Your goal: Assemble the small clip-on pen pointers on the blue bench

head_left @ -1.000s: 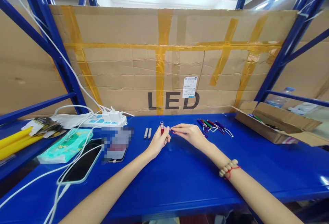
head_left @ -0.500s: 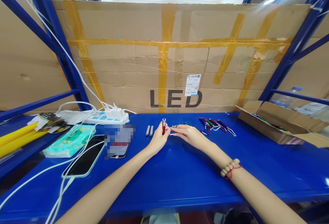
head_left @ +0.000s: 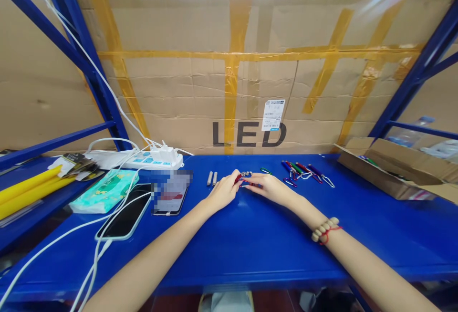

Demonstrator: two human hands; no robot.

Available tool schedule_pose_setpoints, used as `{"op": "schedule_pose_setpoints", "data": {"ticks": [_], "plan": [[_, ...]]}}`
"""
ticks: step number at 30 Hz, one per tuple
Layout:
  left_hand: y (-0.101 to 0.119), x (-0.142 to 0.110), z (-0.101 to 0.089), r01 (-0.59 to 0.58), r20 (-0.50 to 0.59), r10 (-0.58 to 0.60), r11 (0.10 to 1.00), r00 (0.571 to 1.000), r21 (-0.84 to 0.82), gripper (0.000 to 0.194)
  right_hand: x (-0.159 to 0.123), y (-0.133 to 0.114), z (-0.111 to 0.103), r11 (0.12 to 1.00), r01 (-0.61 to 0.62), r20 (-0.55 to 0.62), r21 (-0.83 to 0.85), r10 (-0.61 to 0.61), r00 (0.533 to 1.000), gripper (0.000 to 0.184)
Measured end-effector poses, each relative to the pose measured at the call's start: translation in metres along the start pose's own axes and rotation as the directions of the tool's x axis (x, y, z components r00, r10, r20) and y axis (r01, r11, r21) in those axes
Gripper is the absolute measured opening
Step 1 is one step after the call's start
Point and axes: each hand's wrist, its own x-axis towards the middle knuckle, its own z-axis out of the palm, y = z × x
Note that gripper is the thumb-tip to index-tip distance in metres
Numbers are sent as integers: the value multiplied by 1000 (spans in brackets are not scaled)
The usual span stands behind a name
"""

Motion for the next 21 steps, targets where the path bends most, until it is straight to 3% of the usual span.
{"op": "schedule_pose_setpoints", "data": {"ticks": [7,15,21], "plan": [[-9,2,7,-68,-23,64,978,998,-196,12,-1,0,2,1000,-4,44,-19,5,999,34],[-9,2,8,-61,-10,61,977,998,-203,17,2,-14,9,977,-91,195,-192,128,972,27],[-11,2,9,-72,10,76,979,997,-189,16,3,-11,9,988,-90,186,-128,113,976,24]]}}
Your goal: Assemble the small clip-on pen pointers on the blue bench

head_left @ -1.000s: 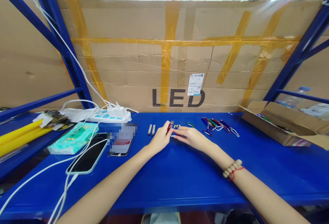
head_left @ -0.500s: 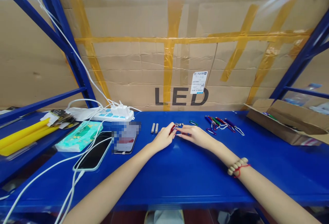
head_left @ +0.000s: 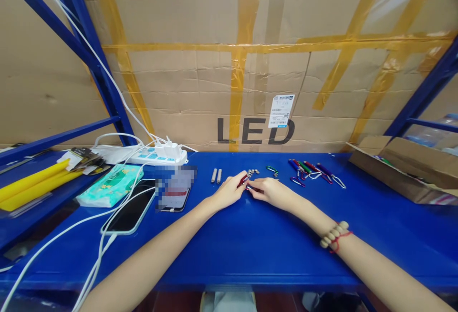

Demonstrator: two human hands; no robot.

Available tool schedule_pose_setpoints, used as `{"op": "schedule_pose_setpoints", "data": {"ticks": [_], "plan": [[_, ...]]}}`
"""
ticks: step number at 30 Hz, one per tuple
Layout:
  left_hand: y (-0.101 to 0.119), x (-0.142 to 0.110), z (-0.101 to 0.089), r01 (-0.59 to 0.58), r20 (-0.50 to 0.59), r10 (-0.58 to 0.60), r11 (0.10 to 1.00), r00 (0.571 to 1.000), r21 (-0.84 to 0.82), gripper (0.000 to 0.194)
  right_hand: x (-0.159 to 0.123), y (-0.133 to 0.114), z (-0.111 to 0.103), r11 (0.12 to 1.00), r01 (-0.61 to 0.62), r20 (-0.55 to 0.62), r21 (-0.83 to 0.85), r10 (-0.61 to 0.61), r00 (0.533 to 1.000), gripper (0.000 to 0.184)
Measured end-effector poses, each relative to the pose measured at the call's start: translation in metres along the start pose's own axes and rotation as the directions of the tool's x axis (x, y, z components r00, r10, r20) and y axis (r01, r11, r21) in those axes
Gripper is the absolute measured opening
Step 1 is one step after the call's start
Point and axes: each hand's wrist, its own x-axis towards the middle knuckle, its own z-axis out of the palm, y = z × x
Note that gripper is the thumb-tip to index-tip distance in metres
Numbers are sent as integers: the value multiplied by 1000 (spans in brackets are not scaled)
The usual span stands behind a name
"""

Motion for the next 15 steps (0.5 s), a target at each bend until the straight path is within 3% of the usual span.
{"op": "schedule_pose_setpoints", "data": {"ticks": [8,15], "plan": [[-6,3,4,34,-35,-39,992,999,-121,17,2,7,5,981,94,-132,172,-72,989,31],[2,3,-2,95,-116,-104,992,988,-79,22,1,13,0,985,86,-237,150,-49,970,31]]}}
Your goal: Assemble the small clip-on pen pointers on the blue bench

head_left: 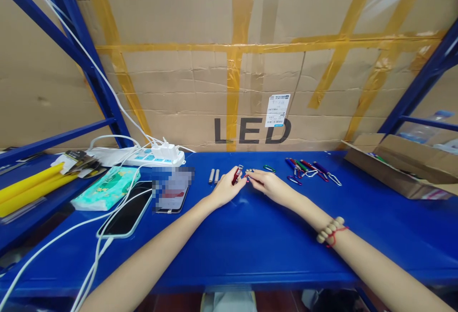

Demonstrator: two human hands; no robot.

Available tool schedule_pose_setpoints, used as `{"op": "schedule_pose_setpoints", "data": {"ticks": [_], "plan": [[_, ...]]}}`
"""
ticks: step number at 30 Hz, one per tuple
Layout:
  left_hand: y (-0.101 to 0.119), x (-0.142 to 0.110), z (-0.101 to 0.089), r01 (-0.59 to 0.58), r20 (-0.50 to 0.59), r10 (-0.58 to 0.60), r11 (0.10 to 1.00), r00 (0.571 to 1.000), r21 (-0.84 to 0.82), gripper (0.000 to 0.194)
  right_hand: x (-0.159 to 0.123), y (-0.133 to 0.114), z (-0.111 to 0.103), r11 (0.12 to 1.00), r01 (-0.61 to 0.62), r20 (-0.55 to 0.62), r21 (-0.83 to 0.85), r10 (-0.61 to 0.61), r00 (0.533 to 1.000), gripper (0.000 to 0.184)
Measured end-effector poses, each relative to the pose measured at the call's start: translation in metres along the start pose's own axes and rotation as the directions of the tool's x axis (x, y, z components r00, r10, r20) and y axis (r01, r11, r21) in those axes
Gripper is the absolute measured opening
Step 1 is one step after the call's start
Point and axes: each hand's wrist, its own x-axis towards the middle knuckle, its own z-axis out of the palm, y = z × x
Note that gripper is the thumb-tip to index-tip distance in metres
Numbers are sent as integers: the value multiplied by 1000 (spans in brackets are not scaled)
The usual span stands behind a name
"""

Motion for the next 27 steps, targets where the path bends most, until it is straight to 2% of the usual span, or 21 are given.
{"op": "schedule_pose_setpoints", "data": {"ticks": [3,5,9,15,27], "plan": [[8,-3,-4,46,71,-49,998,996,50,31,-1,0,-5,997,-65,-115,-30,62,991,32],[14,-6,-5,62,121,-83,983,989,171,35,-1,-3,-7,994,-102,-204,-30,93,975,32],[26,-9,-4,-7,164,-67,910,984,415,29,0,-13,-4,995,-104,-324,-4,97,941,32],[25,-9,-2,-35,126,-32,867,992,498,29,2,-16,2,996,-39,-357,-80,8,934,33],[18,-9,1,-29,90,-21,858,996,512,30,2,-14,6,996,-70,-361,-60,44,932,34]]}}
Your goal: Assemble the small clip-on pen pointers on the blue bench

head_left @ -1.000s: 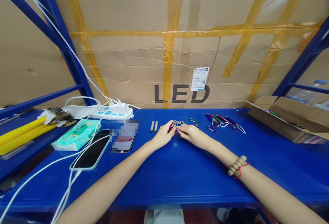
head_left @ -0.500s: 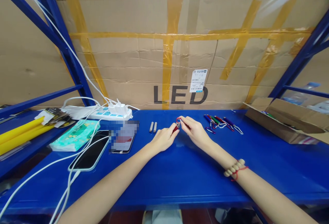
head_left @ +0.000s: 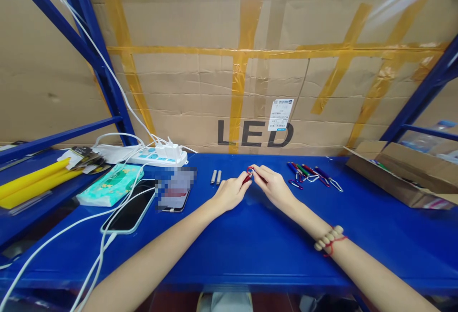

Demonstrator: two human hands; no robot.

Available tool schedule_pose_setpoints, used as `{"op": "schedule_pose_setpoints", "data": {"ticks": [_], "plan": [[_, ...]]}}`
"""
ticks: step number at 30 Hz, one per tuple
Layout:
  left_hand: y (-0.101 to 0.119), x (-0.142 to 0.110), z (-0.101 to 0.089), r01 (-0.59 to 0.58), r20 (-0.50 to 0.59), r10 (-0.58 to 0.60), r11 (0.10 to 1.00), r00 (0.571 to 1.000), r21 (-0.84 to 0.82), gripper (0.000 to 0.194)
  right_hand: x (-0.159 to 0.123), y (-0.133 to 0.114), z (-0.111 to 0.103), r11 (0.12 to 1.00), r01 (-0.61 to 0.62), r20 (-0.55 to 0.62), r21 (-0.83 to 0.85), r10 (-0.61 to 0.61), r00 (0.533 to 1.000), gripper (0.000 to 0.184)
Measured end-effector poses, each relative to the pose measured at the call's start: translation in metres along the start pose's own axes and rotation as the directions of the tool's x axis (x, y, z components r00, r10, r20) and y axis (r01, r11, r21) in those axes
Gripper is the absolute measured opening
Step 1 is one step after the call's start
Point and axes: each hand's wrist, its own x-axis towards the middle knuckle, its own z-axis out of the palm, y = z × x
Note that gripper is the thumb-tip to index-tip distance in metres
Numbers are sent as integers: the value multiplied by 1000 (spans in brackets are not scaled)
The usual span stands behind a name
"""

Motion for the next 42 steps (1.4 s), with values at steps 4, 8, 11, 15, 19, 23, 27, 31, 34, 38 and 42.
{"op": "schedule_pose_setpoints", "data": {"ticks": [4,8,11,15,19,23,27,31,34,38,42], "plan": [[0,0,0,29,-6,-30,999,1000,-15,29,0,0,-1,1000,-21,28,1,21,999,37],[0,1,-2,70,-14,-70,996,997,-47,27,1,0,-3,999,-48,67,1,47,997,40],[-2,2,-1,82,-19,-84,994,996,-69,27,1,0,-6,999,-41,102,5,40,994,39],[-8,4,2,62,-37,-67,991,997,-120,26,3,4,-12,999,-24,209,27,18,978,37],[-10,6,3,47,-61,-51,997,997,-67,23,3,12,-19,997,-44,297,69,21,955,38],[-6,5,0,13,-46,-13,1000,999,7,19,0,17,-18,976,-154,380,157,84,921,56],[-3,3,-2,-2,7,2,1000,1000,-3,19,-2,16,-13,945,-222,484,241,81,871,52],[-4,4,-1,55,-18,-55,998,998,-11,14,2,15,-16,962,-162,452,220,46,891,37],[-5,6,0,105,-29,-105,994,994,10,16,7,23,-26,977,-175,415,125,109,903,34],[-3,6,-1,125,-58,-124,992,991,31,18,10,48,-51,889,-425,164,-169,450,878,36],[-2,4,-4,119,-102,-111,990,989,75,10,3,82,-85,536,-713,-127,-451,753,646,33]]}}
